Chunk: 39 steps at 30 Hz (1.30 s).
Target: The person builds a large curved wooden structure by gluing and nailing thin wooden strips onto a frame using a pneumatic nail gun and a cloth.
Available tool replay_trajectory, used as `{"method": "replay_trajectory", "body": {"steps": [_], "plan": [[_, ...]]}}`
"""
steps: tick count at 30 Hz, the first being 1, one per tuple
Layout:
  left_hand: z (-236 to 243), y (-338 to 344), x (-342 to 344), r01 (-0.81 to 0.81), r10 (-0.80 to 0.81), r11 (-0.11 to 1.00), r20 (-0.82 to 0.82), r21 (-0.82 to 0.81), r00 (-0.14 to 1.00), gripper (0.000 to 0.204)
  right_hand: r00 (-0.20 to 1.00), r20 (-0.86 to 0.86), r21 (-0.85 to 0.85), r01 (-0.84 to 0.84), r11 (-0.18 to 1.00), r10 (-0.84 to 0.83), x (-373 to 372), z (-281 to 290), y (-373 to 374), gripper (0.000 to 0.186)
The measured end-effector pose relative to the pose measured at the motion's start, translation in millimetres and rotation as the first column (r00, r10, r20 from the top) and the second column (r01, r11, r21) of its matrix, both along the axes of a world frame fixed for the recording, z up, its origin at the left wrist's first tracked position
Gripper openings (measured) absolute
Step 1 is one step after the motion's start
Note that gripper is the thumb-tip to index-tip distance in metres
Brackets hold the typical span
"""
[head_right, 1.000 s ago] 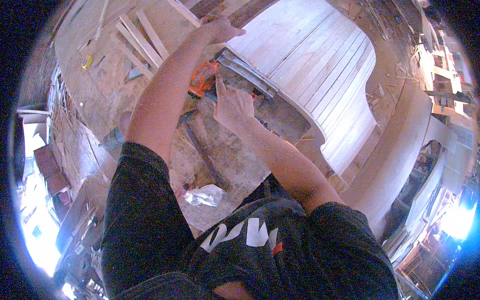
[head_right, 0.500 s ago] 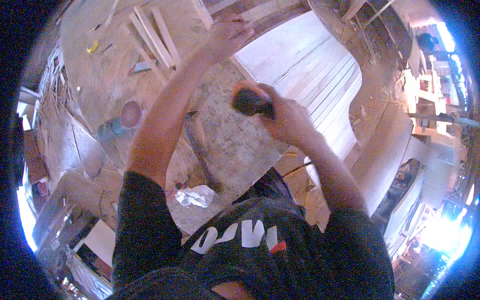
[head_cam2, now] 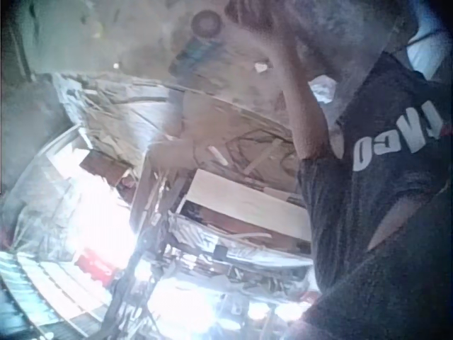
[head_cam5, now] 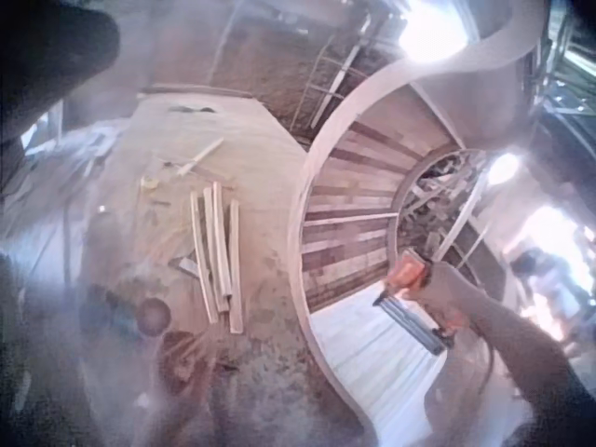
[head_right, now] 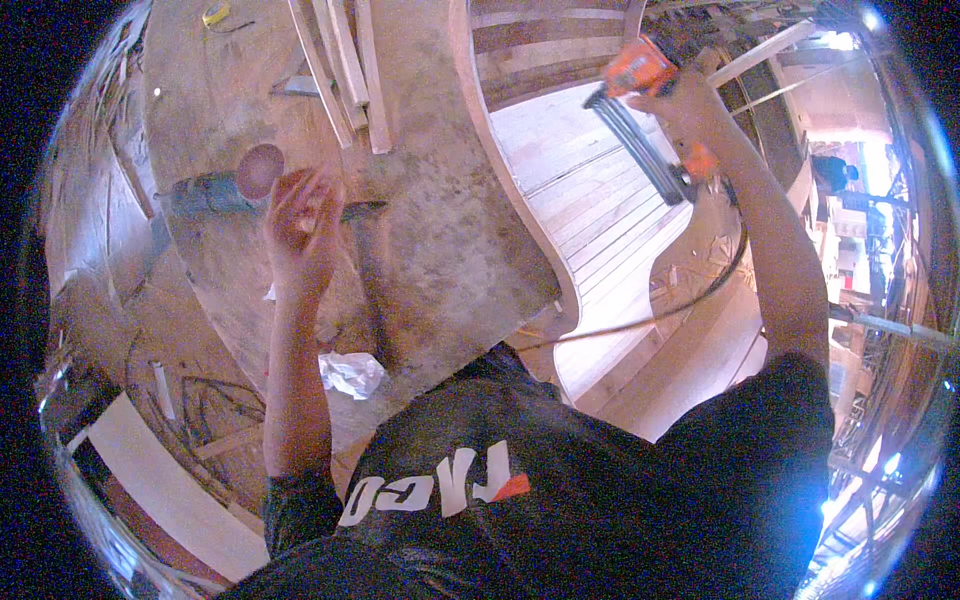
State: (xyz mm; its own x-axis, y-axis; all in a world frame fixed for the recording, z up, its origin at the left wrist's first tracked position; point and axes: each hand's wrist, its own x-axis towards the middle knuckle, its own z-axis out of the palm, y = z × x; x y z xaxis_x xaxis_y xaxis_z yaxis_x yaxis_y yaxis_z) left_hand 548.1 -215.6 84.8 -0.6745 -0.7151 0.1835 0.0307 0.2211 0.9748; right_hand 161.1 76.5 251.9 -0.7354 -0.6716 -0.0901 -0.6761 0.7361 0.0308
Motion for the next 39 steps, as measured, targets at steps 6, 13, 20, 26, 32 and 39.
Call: {"method": "replay_trajectory", "body": {"steps": [6,13,20,26,32,39], "plan": [[-19.0,29.4,37.8,-0.057,0.045,0.996,0.167,0.066,0.985,0.028,0.961,0.276,0.252,-0.064,0.966,-0.008,-9.7,-33.2,-121.6,0.055],[-28.0,52.0,41.0,-0.128,0.097,0.988,0.293,0.089,0.951,0.028,0.89,0.165,0.08,-0.442,0.894,0.425,-79.4,-92.4,-150.2,0.044],[-35.5,58.2,31.5,-0.14,0.109,0.988,0.329,0.071,0.938,0.029,0.941,0.312,0.525,-0.288,0.801,0.134,-66.3,-84.2,-191.6,0.038],[-35.1,56.8,19.9,-0.155,0.125,0.986,0.328,0.065,0.936,0.028,0.895,0.408,0.38,-0.345,0.859,0.179,-80.5,-92.8,-186.2,0.036],[-36.5,56.6,10.4,-0.148,0.121,0.988,0.338,0.053,0.933,0.028,0.877,0.385,0.386,-0.435,0.814,0.286,-96.2,-105.2,-178.3,0.04],[-36.6,60.6,6.5,-0.179,0.127,0.978,0.377,0.104,0.917,0.027,0.917,0.377,0.48,-0.316,0.818,0.132,-70.0,-86.7,-189.0,0.041]]}}
